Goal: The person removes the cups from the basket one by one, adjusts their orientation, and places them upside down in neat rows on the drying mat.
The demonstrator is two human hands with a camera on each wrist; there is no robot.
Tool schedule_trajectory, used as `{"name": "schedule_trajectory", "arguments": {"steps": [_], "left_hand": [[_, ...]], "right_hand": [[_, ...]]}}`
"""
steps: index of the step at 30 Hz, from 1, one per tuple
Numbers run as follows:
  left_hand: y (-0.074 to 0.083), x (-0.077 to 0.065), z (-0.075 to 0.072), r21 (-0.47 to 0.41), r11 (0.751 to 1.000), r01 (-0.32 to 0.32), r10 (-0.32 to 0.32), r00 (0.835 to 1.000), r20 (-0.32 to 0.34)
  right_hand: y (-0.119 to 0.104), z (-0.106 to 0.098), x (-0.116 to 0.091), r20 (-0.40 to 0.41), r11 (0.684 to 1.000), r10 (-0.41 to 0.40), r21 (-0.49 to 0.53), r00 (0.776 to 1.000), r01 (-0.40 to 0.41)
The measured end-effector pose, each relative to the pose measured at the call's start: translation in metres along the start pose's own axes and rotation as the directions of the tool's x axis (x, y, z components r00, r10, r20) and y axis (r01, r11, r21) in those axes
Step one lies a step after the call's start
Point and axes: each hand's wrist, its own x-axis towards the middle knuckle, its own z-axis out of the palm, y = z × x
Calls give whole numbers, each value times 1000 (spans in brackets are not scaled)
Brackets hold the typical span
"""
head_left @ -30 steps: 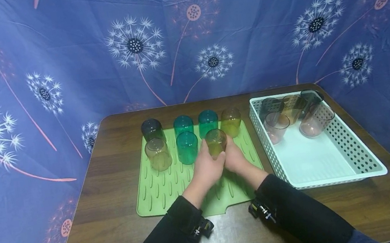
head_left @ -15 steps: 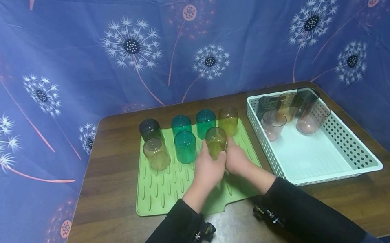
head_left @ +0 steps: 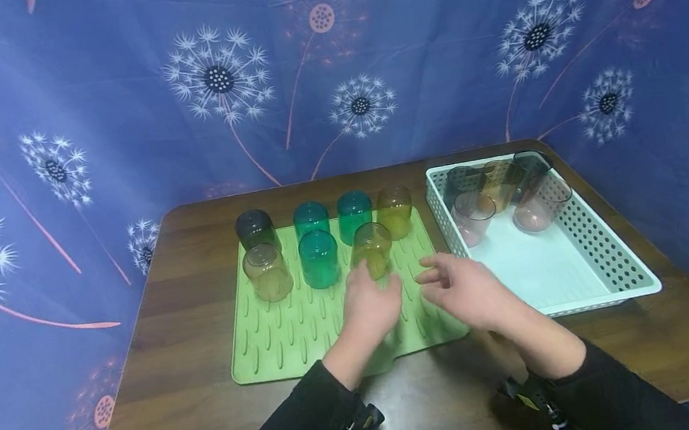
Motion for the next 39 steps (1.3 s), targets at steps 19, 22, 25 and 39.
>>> {"name": "schedule_trajectory", "arguments": {"steps": [19, 22, 25, 39], "left_hand": [[2, -7, 21, -95, 994, -58, 81, 964, 255], [2, -8, 19, -83, 995, -61, 80, 967, 243], [2, -10, 18, -74, 996, -59, 75, 970, 232], [-1, -9, 16, -69, 997, -41, 56, 972, 227]], "right_hand": [[100, -66, 46, -247, 803, 71, -560, 966, -202], [100, -64, 49, -283, 806, 37, -559, 958, -196], [101, -60, 54, -258, 781, -55, -613, 964, -119], [110, -45, 61, -218, 820, -148, -572, 965, -4]]}}
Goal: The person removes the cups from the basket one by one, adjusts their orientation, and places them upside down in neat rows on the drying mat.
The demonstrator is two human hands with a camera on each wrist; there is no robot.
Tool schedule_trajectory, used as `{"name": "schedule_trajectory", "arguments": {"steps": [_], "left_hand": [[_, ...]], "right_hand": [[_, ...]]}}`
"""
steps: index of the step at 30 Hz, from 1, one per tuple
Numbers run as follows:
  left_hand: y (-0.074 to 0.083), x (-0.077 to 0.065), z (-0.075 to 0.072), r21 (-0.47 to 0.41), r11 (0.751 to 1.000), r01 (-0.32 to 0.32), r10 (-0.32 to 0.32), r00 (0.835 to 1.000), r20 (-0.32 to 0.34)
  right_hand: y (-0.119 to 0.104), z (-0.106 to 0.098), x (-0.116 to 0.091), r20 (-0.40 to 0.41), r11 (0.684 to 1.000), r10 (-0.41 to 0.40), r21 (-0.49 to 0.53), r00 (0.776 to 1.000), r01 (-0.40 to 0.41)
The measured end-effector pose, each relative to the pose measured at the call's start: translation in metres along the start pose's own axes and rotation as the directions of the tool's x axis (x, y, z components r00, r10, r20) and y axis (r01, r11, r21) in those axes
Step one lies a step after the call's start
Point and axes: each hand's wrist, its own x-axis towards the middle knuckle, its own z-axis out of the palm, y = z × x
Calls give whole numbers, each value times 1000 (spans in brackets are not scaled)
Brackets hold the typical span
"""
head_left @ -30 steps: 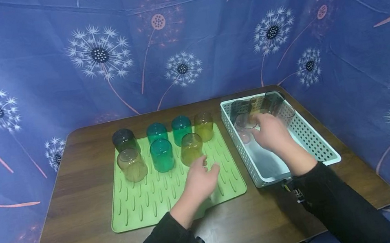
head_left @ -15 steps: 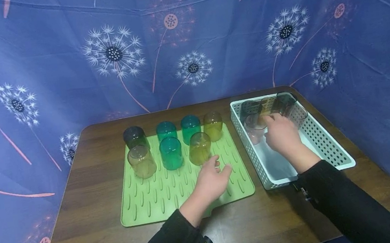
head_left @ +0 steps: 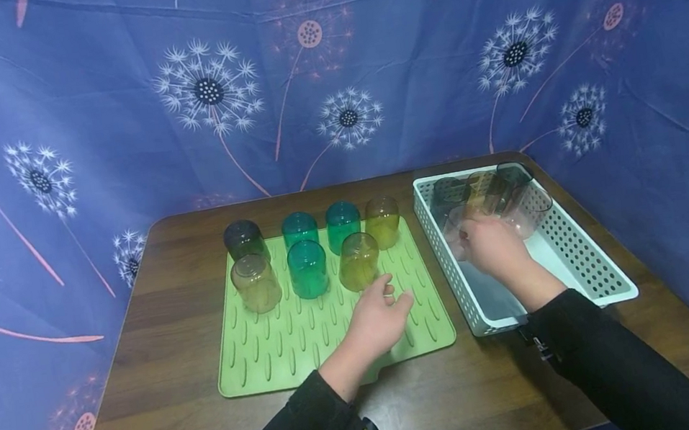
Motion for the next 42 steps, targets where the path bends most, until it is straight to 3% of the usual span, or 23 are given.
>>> {"name": "schedule_trajectory", "arguments": {"steps": [8, 15, 19, 22, 25, 26, 27, 29, 32, 33, 34, 36, 39, 41, 42], "left_hand": [[0, -1, -3, -68, 996, -56, 54, 998, -24], [1, -1, -7, -149, 983, -106, 102, 994, -32], [4, -2, -10, -180, 974, -138, 135, 990, -30], [6, -3, -12, -192, 968, -160, 157, 987, -33], [7, -5, -14, -220, 957, -187, 186, 982, -29], [7, -5, -14, -235, 950, -205, 203, 979, -31], [7, -5, -14, -254, 941, -224, 224, 974, -30], [8, -5, -15, -301, 914, -273, 276, 961, -33], [9, -5, -16, -372, 865, -337, 341, 938, -58], [9, -5, -17, -393, 850, -352, 354, 933, -69], [10, -5, -18, -409, 837, -365, 365, 928, -81], [11, -5, -21, -417, 827, -377, 367, 924, -106], [13, -6, -24, -403, 831, -383, 356, 923, -144], [13, -5, -26, -390, 838, -380, 341, 925, -168], [14, -5, -27, -385, 842, -377, 332, 926, -180]], "right_hand": [[-2, -17, -7, 73, 996, 61, 66, 995, -66], [-6, -51, -19, 94, 988, 47, 144, 994, -61], [-11, -75, -27, 97, 973, 89, 203, 991, -107], [-20, -87, -33, 133, 938, 124, 307, 983, -159], [-33, -89, -39, 171, 852, 120, 488, 978, -190], [-38, -87, -41, 179, 793, 105, 579, 978, -191], [-43, -85, -42, 181, 712, 83, 678, 980, -186], [-52, -78, -44, 175, 486, 26, 858, 984, -166], [-63, -63, -47, 148, 87, -91, 986, 985, -140], [-66, -58, -48, 141, -18, -128, 989, 982, -145], [-69, -53, -49, 135, -102, -159, 983, 978, -153], [-74, -43, -52, 135, -244, -206, 952, 969, -184], [-82, -29, -54, 178, -423, -230, 867, 957, -263], [-89, -23, -55, 233, -508, -233, 799, 944, -323], [-92, -21, -56, 269, -530, -229, 771, 935, -352]]}}
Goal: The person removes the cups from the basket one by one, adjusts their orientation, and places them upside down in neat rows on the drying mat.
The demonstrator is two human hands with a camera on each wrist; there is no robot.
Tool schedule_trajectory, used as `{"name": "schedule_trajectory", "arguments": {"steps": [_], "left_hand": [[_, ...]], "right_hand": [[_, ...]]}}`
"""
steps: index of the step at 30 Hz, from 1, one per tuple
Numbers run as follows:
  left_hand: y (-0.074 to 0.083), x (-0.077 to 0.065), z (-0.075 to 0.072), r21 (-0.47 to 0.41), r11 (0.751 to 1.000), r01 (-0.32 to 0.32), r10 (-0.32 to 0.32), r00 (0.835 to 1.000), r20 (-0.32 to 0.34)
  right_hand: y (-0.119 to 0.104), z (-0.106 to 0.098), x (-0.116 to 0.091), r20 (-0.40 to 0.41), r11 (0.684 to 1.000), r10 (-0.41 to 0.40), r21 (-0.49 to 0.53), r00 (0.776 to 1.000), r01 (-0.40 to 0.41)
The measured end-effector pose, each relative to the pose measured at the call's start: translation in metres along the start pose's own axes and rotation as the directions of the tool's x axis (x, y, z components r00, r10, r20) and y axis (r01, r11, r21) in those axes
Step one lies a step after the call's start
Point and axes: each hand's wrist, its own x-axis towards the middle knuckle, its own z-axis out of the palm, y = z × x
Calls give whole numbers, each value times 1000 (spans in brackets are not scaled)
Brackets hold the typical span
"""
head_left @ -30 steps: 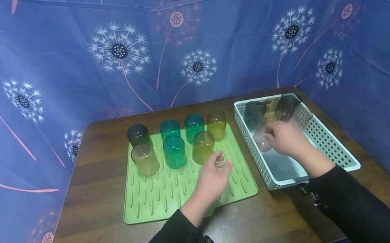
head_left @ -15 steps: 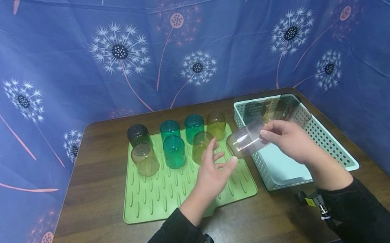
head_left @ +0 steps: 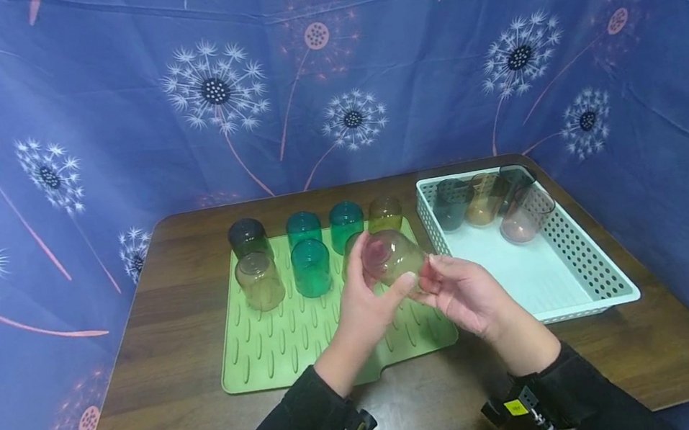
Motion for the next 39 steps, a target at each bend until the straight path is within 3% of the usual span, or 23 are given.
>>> {"name": "schedule_trajectory", "arguments": {"steps": [3, 6, 7, 9, 14, 16, 18, 20, 22, 27, 29, 31, 35, 39], "left_hand": [[0, 2, 1, 27, 999, 20, -20, 999, -28], [0, 3, 2, 72, 994, 78, -75, 996, -44], [0, 4, 2, 85, 992, 97, -94, 995, -43], [0, 7, 3, 117, 983, 143, -139, 989, -42], [1, 14, 8, 175, 965, 194, -200, 980, 18], [1, 18, 10, 223, 957, 185, -196, 980, 28], [1, 22, 12, 287, 943, 168, -181, 983, 19], [-2, 26, 15, 341, 926, 163, -173, 985, -1], [-5, 30, 18, 390, 908, 156, -165, 986, -11], [-12, 36, 22, 417, 898, 139, -151, 988, -4], [-15, 35, 23, 416, 897, 150, -163, 987, -5], [-17, 33, 23, 412, 897, 162, -175, 985, -7], [-21, 32, 25, 423, 891, 164, -182, 983, 3], [-22, 33, 27, 436, 884, 167, -196, 980, 23]], "right_hand": [[7, 4, 0, -104, 997, 63, -38, 993, -67], [7, 8, -2, -202, 952, 74, -276, 977, -129], [7, 9, -3, -219, 914, 67, -378, 973, -148], [4, 11, -3, -228, 806, 39, -568, 973, -166], [3, 12, 5, -215, 493, -76, -857, 974, -150], [5, 10, 11, -207, 431, -124, -892, 971, -135], [8, 8, 17, -217, 417, -159, -899, 963, -133], [12, 5, 24, -242, 438, -191, -888, 951, -138], [16, 1, 31, -281, 436, -242, -887, 929, -155], [31, -7, 50, -294, 323, -441, -933, 848, -156], [41, -9, 56, -274, 304, -499, -944, 822, -130], [50, -10, 62, -272, 320, -529, -941, 804, -108], [63, -13, 71, -300, 393, -576, -917, 760, -64], [66, -17, 79, -329, 447, -597, -894, 732, -38]]}}
